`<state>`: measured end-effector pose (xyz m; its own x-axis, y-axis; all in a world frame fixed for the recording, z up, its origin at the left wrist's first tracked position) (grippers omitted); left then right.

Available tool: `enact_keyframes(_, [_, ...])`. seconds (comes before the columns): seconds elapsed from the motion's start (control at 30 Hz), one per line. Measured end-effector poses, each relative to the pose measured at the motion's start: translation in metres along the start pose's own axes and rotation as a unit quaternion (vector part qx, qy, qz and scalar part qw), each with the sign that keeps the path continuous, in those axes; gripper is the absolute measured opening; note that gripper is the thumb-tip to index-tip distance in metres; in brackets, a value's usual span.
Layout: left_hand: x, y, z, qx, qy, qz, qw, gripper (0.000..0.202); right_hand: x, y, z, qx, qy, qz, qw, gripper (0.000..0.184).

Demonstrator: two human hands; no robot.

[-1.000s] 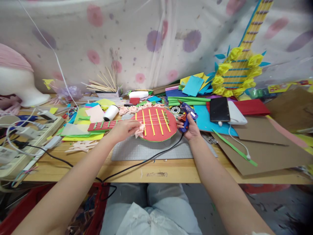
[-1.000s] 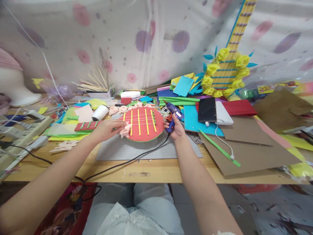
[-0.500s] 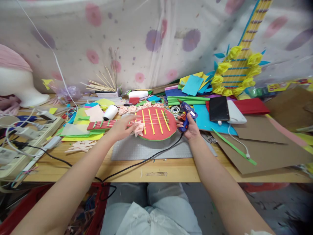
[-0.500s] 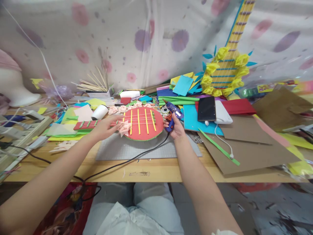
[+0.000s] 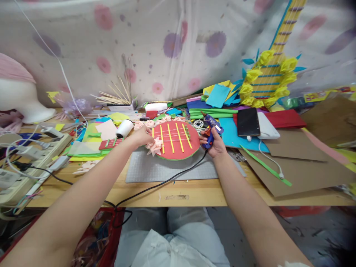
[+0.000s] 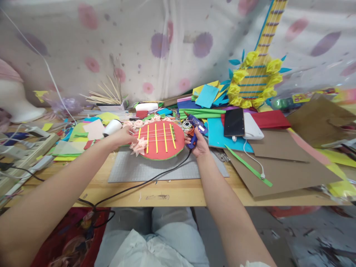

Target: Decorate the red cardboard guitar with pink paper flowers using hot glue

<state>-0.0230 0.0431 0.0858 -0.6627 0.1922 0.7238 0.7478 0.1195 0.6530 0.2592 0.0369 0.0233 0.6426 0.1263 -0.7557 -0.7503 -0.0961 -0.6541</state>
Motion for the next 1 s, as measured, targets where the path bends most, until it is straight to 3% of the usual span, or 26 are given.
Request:
enact_keyframes(0.1, [-0.001, 0.001, 0.0, 0.047, -0.019, 0.005, 0.999, 0.053, 0.0, 0.0, 0.0, -0.001, 0.002, 0.007, 1.0, 0.028])
enact_keyframes(0.53, [-0.003, 0.001, 0.008, 0.055, -0.024, 0.03, 0.998, 0.059, -0.001, 0.0, -0.001, -0.004, 0.013, 0.017, 1.0, 0.027])
enact_keyframes(1.0, [-0.01, 0.001, 0.012, 0.07, -0.018, 0.081, 0.994, 0.049, -0.005, -0.003, -0.002, 0.008, 0.011, -0.003, 1.0, 0.027])
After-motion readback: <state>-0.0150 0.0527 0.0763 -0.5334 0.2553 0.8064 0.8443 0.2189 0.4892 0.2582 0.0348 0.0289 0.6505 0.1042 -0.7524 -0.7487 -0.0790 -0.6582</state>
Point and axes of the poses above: each hand's wrist, its own z-axis towards the middle knuckle, its own x-axis out of the back of the hand, y = z × x, the point moved 5 cm from there along z, towards the middle knuckle, and after that the axes turned 2 degrees about x, right-handed, at the moved point
